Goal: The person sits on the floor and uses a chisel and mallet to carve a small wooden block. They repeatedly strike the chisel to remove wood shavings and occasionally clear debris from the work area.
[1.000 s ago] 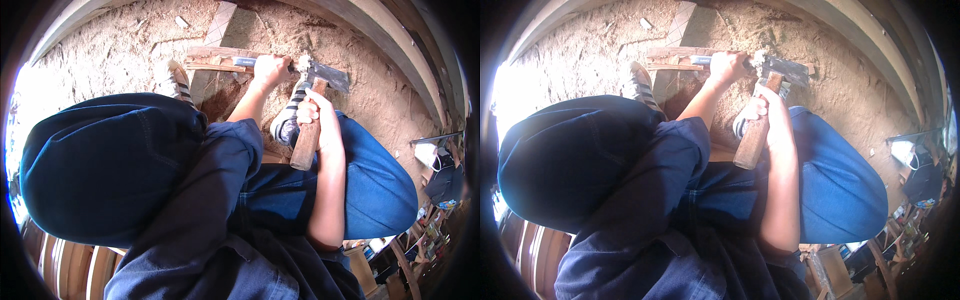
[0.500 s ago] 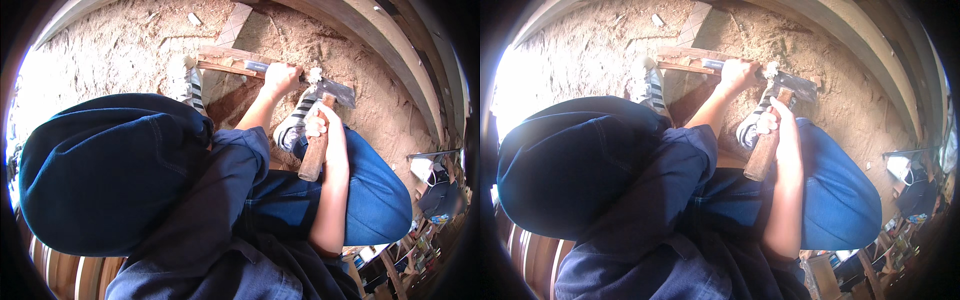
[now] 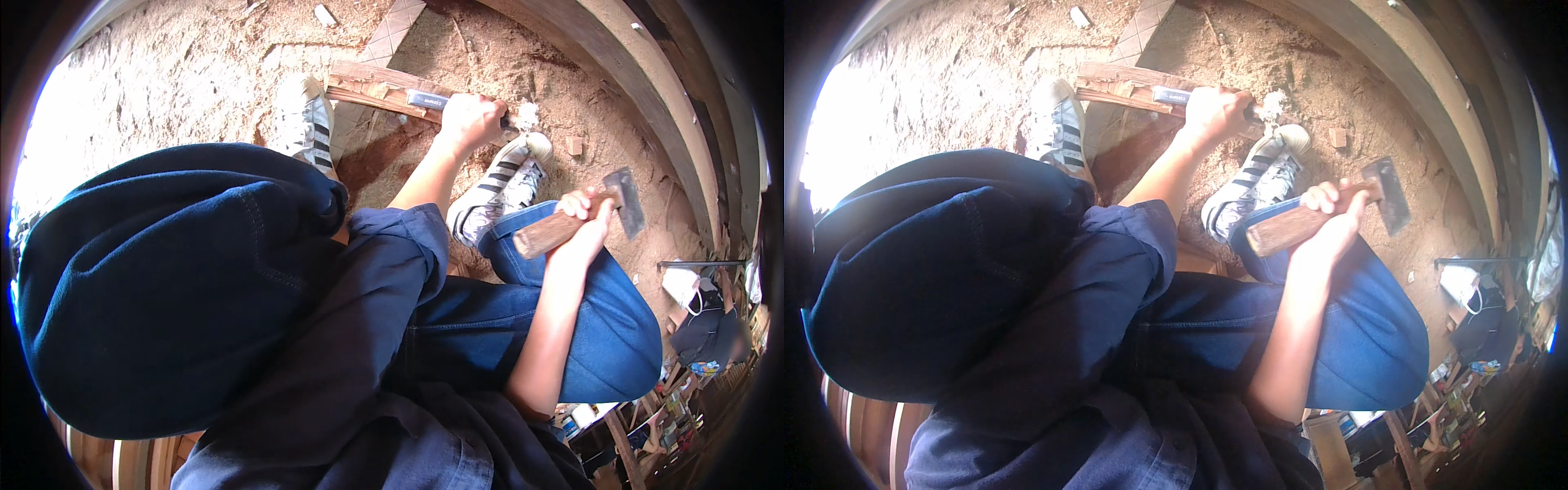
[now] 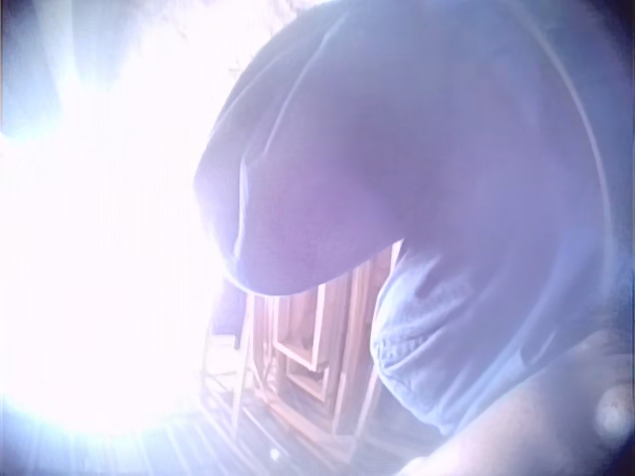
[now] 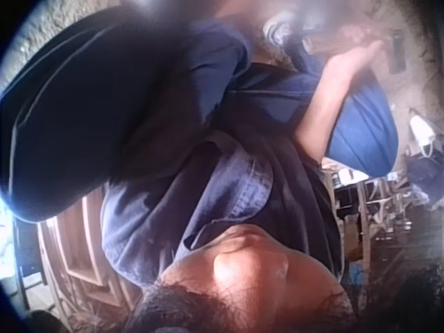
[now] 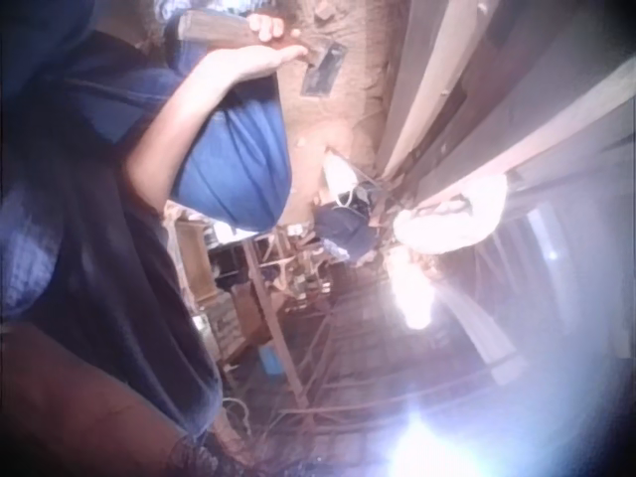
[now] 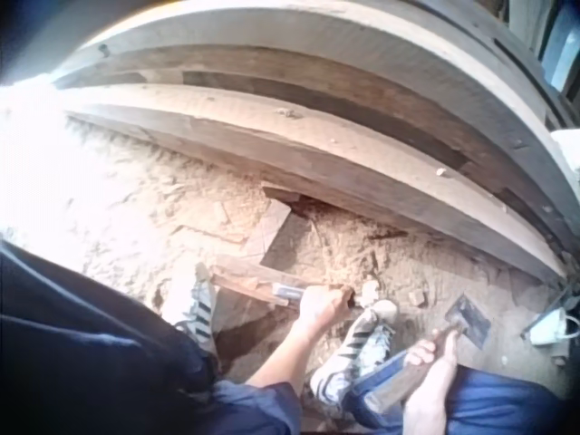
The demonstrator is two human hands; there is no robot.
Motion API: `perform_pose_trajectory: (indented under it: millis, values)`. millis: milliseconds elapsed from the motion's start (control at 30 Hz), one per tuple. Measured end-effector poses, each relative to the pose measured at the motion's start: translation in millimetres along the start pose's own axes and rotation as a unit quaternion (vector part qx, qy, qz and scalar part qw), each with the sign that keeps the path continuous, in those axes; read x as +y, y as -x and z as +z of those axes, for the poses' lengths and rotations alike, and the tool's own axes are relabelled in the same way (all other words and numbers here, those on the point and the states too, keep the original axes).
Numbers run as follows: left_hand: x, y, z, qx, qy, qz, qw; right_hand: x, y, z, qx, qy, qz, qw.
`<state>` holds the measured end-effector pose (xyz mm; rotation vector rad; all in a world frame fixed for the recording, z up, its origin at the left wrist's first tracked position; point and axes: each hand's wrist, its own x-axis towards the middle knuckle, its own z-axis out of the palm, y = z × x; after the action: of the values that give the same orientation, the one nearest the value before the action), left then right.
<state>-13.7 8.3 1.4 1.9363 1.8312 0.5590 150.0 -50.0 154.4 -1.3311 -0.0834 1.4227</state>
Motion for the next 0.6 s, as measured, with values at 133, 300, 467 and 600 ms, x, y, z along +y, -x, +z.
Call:
perform_pose_trajectory:
  millis: [133, 300, 467, 600]
  values:
    - [0.6, 1.7, -0.4, 0.036, 0.028, -0.006, 0.999, 19.2, -0.6, -7.9, -0.136, 0.085, 0.317, 0.935]
    - [-2.3, 3.4, 6.2, 0.042, 0.006, 0.018, 0.999, 12.5, 14.7, 15.1, -0.056, 0.148, 0.176, 0.972]
    - [2.6, -0.6, 7.9, 0.006, -0.002, 0.008, 1.000, 20.5, 18.3, 18.7, -0.021, 0.164, 0.156, 0.974]
    - [-10.9, 4.5, 4.9, 0.033, 0.008, 0.009, 0.999, 19.7, 2.1, 7.4, -0.111, 0.061, 0.266, 0.956]
